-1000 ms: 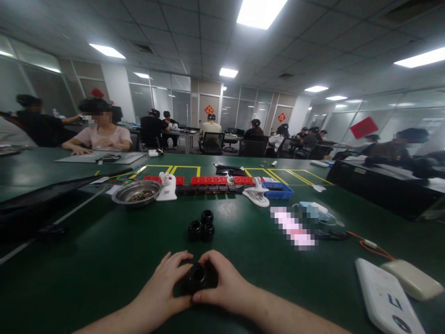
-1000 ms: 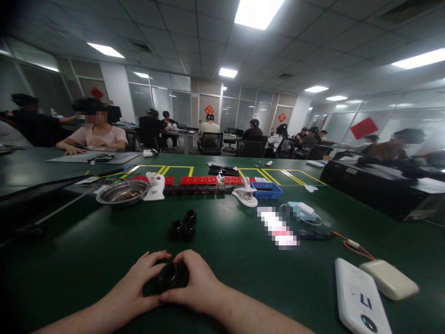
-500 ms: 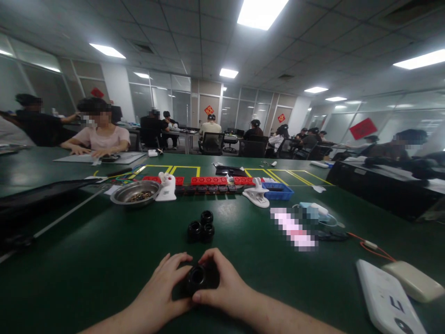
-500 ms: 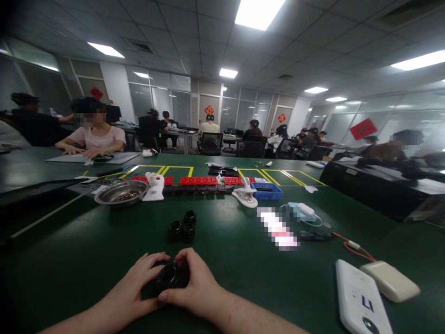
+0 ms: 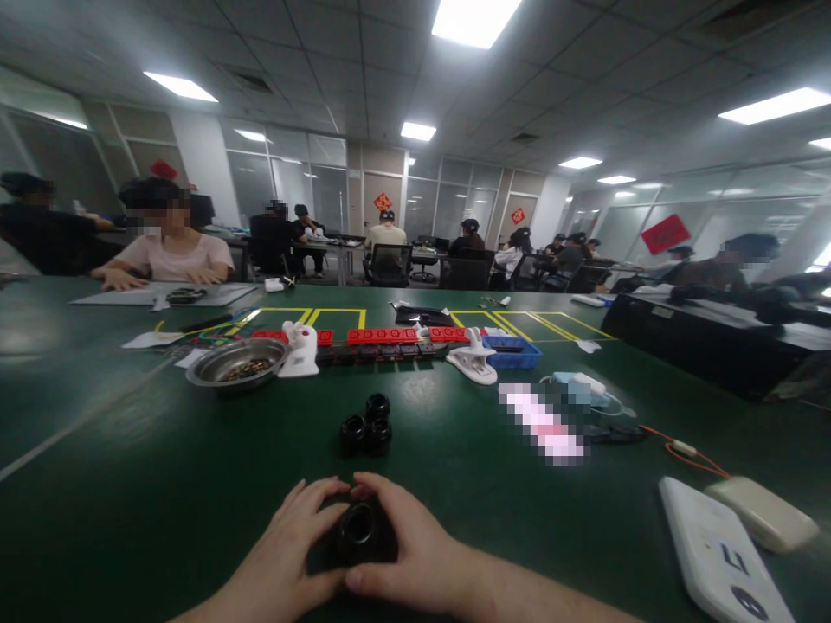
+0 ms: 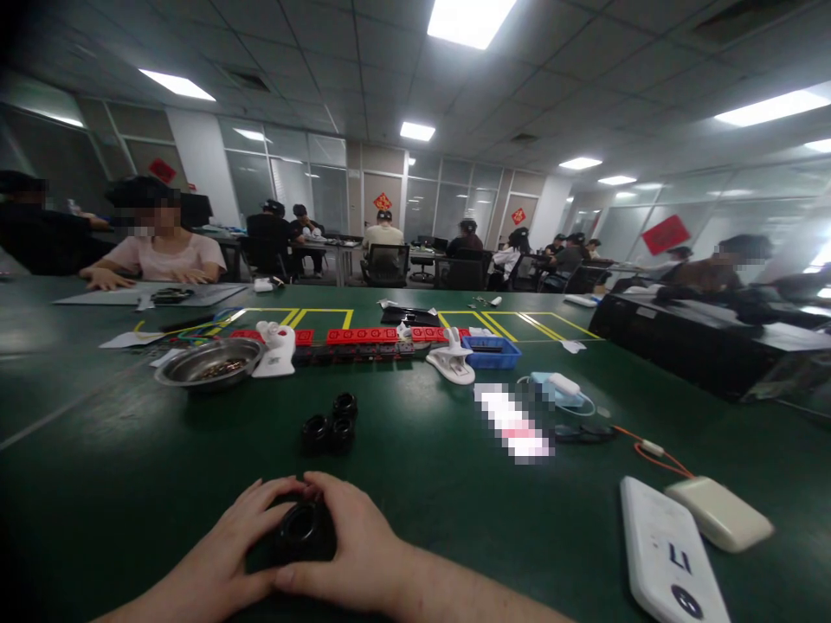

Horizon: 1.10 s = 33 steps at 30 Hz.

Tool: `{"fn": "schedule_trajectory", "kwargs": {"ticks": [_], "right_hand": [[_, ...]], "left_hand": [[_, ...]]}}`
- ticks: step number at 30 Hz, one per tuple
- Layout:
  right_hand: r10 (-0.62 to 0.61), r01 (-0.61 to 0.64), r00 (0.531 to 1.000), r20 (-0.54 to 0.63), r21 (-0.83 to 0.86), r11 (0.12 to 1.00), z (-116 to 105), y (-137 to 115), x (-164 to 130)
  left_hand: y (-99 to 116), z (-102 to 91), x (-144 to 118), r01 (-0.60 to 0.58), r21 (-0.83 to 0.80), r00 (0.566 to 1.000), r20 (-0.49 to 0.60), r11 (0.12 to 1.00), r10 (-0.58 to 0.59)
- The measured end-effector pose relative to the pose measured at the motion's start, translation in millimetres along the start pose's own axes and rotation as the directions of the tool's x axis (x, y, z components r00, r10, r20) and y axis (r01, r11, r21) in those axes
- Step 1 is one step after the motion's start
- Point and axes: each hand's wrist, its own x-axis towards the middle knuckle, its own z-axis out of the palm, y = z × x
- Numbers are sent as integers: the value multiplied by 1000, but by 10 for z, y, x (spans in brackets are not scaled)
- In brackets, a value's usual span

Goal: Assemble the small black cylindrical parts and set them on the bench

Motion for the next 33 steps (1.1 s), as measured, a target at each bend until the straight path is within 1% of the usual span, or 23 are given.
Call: {"fn": "schedule_trajectory", "kwargs": {"ticks": [3, 5, 7, 9, 13, 15, 16, 18, 20, 21, 22, 25, 26, 28, 31, 32, 33], "right_hand": [[58, -58, 997, -43, -2, 998, 28, -1, 5], [93, -95, 993, -70, -31, 995, 39, -7, 13], [100, -107, 991, -86, -76, 991, 37, -18, 22], [49, -56, 996, -72, -98, 994, 23, -27, 31], [-126, 125, 992, -10, -41, 991, -8, -18, 42], [-155, 155, 988, 7, -12, 988, -5, 1, 41], [-136, 136, 991, -2, -5, 991, 3, 11, 39], [-47, 47, 998, -50, -7, 999, 24, 26, 38], [32, -36, 995, -99, -43, 998, 42, 32, 42], [38, -46, 993, -108, -67, 997, 45, 32, 46], [16, -25, 995, -103, -87, 996, 44, 30, 51], [-104, 100, 994, -44, -79, 992, 28, 24, 56], [-119, 117, 993, -28, -62, 991, 25, 20, 54], [-74, 73, 997, -21, -48, 996, 30, 6, 51], [65, -72, 996, -67, -95, 993, 62, -22, 59], [86, -96, 993, -86, -121, 988, 72, -29, 66], [80, -94, 992, -97, -144, 985, 78, -33, 72]], "left_hand": [[8, -33, 2, 3, -8, 1000, 24, 1000, -3], [37, -52, -1, 19, -15, 1000, 2, 1000, -19], [64, -56, -9, 36, -18, 999, -26, 999, -36], [74, -48, -22, 50, -15, 997, -51, 999, -51], [51, -40, -36, 65, -21, 996, -60, 998, -66], [51, -56, -30, 56, -47, 997, -42, 997, -58], [59, -69, -23, 50, -64, 998, -30, 997, -52], [85, -95, -5, 44, -90, 999, -16, 995, -45], [109, -111, 11, 51, -101, 998, -16, 994, -52], [116, -112, 17, 53, -101, 998, -18, 993, -55], [118, -110, 20, 55, -100, 998, -21, 993, -57], [99, -85, 18, 55, -104, 998, -29, 993, -58], [91, -77, 14, 55, -105, 998, -33, 993, -59], [82, -65, 9, 54, -102, 997, -41, 993, -58], [101, -72, 9, 59, -92, 997, -43, 994, -63], [116, -80, 11, 63, -89, 997, -42, 994, -67], [132, -89, 13, 66, -87, 997, -41, 994, -70]]}}
